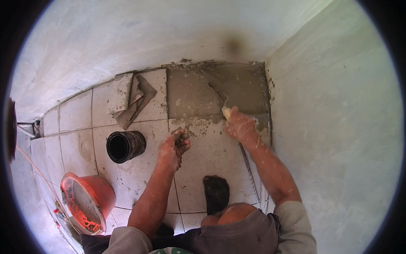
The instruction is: Removing damaged tiles and applying mortar to the floor for new tile placement.
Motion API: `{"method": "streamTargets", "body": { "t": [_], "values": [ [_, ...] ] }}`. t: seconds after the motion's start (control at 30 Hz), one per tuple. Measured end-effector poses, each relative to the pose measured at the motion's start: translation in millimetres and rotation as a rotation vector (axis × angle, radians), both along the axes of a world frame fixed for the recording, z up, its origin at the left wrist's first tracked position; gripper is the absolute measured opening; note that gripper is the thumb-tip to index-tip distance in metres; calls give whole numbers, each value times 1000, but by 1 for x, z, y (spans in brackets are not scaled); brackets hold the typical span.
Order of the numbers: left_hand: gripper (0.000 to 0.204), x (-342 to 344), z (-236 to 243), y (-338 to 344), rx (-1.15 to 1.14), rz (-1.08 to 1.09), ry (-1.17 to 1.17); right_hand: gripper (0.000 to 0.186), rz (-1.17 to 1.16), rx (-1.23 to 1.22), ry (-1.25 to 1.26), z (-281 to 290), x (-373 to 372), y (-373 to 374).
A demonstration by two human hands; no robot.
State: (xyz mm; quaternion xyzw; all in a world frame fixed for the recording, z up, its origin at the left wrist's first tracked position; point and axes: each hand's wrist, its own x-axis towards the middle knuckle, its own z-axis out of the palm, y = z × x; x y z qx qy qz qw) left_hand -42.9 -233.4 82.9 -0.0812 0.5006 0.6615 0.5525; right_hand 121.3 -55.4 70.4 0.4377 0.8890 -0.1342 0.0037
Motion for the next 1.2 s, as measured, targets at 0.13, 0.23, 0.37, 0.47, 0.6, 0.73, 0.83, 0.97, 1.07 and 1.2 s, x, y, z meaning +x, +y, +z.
{"method": "streamTargets", "body": {
  "t": [0.13, 0.23, 0.37, 0.47, 0.6, 0.73, 0.83, 0.97, 1.07, 1.2],
  "values": [
    [22, 1, -5, -1, -20, 9, -11, 33, 1, 18, 9, 1, 3, 3],
    [22, 0, -5, -3, -22, 6, -4, 32, 167, 40, -92, 4, 6, 30],
    [23, -5, -7, -6, -47, 17, 9, 32, 187, 95, -11, 29, -8, 59],
    [24, -6, -11, -9, -66, 17, 17, 30, 287, 305, 54, 38, -25, 96],
    [26, -7, -14, -14, -55, 48, 36, 31, 295, 252, -208, 22, -27, 133],
    [27, -9, -22, -27, -90, 70, 33, 33, 256, 221, -240, 8, -16, 135],
    [27, -8, -28, -31, -100, 95, 7, 34, 177, 198, -365, 0, -32, 148],
    [27, -8, -29, -25, -127, 97, -19, 32, 301, 300, -150, -2, -26, 155],
    [26, -12, -23, -17, -114, 74, -11, 30, 230, 253, -372, -5, -29, 164],
    [26, -16, -29, -16, -102, 53, 19, 27, 252, 290, -211, -3, -38, 167]
  ]
}}
